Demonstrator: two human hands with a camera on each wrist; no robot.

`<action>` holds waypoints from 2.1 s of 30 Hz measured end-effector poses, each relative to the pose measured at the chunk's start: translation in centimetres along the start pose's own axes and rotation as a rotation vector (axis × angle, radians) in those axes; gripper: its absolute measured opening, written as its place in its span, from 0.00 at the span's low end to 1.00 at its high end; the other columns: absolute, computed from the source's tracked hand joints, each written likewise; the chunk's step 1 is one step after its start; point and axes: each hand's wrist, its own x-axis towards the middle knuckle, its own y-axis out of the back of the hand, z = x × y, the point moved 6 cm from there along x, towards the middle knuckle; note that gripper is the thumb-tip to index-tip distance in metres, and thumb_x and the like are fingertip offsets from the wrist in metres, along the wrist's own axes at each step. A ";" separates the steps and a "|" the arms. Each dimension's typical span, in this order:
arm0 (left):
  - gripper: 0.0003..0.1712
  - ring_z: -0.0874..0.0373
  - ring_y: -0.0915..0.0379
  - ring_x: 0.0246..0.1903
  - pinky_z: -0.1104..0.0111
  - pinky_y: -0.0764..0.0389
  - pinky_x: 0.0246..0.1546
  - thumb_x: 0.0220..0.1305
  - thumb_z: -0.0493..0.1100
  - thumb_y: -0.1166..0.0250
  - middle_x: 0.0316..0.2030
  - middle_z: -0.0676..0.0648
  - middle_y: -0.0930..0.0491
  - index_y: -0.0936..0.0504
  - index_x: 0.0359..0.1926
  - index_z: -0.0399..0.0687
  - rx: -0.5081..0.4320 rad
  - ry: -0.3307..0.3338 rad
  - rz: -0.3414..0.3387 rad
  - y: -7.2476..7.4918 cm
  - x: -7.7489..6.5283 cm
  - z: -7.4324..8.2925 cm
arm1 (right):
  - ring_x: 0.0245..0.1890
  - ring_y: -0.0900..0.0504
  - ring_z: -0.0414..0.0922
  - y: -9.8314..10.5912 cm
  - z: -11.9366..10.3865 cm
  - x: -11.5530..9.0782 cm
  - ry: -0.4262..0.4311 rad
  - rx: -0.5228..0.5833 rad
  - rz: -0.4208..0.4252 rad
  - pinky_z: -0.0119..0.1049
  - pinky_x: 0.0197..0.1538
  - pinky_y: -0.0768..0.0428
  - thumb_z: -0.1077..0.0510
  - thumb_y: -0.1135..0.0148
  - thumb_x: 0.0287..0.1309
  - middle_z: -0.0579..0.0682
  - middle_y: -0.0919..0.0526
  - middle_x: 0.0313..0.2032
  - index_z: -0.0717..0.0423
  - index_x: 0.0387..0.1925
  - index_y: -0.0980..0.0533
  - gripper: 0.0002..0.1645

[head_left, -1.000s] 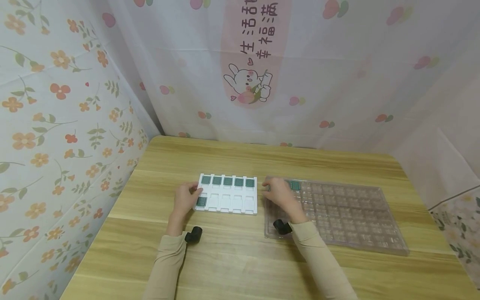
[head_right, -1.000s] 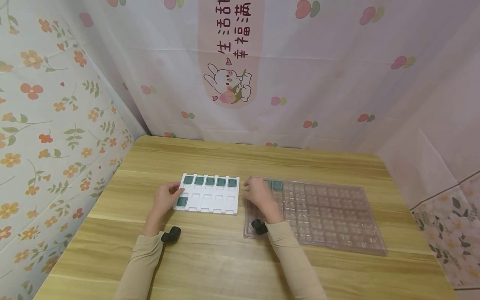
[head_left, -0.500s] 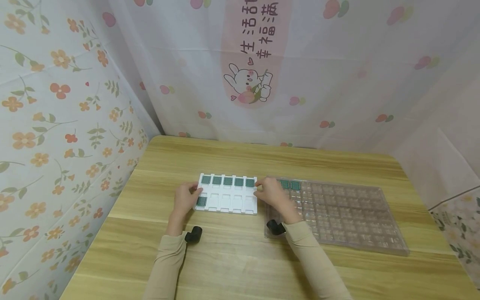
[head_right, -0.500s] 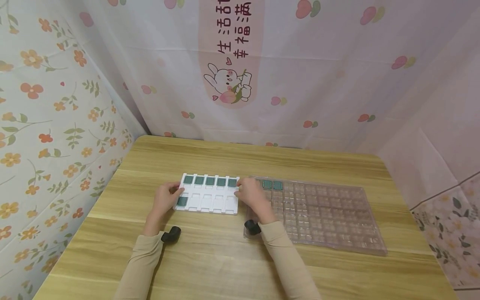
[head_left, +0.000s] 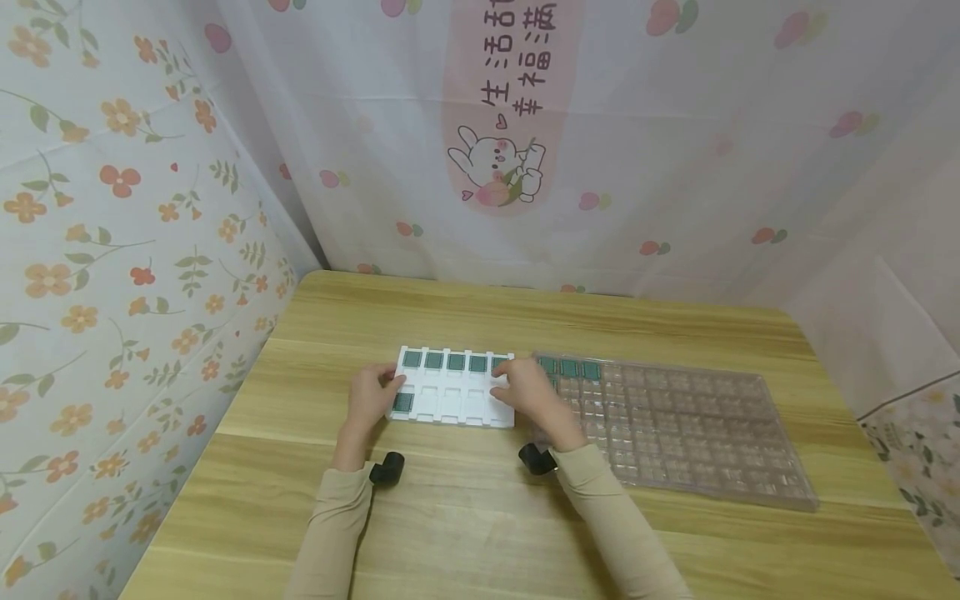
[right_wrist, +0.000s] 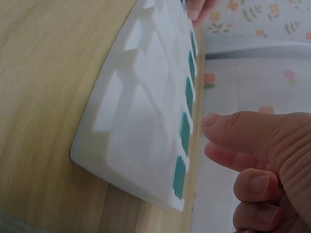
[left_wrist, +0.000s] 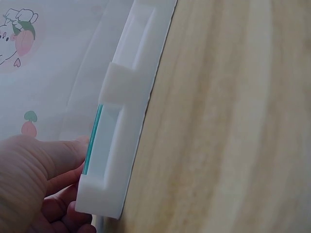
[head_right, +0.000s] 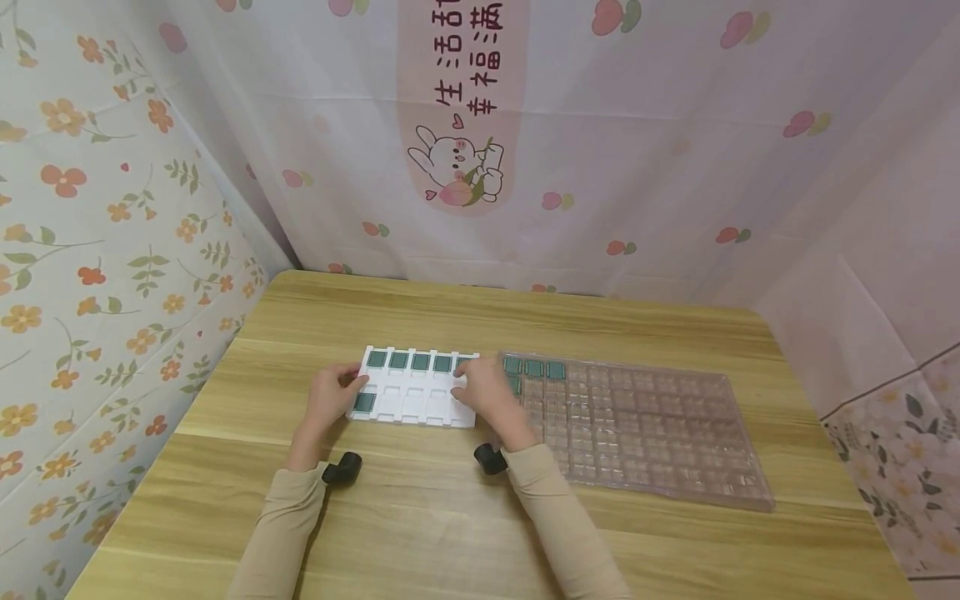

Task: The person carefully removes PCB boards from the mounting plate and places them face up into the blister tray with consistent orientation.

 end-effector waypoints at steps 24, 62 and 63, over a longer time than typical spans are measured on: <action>0.16 0.44 0.25 0.41 0.54 0.26 0.44 0.58 0.35 0.36 0.38 0.34 0.20 0.20 0.46 0.27 -0.008 0.011 -0.011 0.0 -0.1 0.2 | 0.36 0.19 0.48 -1.3 -2.5 0.3 0.057 -0.001 -0.040 0.40 0.38 0.21 0.60 0.32 0.51 0.56 0.16 0.39 0.62 0.40 0.19 0.14; 0.14 0.46 0.26 0.37 0.55 0.26 0.41 0.55 0.34 0.33 0.33 0.37 0.19 0.18 0.42 0.28 -0.015 -0.028 0.022 0.1 0.0 -0.1 | 0.18 0.38 0.35 -4.6 -7.8 1.8 0.185 0.035 -0.029 0.27 0.26 0.33 0.58 0.30 0.48 0.53 0.15 0.27 0.62 0.39 0.18 0.15; 0.14 0.46 0.26 0.37 0.55 0.26 0.41 0.55 0.34 0.33 0.33 0.37 0.19 0.18 0.42 0.28 -0.015 -0.029 0.022 0.1 0.0 -0.1 | 0.18 0.38 0.36 -4.7 -7.9 1.9 0.187 0.035 -0.030 0.28 0.26 0.32 0.58 0.30 0.49 0.54 0.15 0.27 0.62 0.39 0.18 0.15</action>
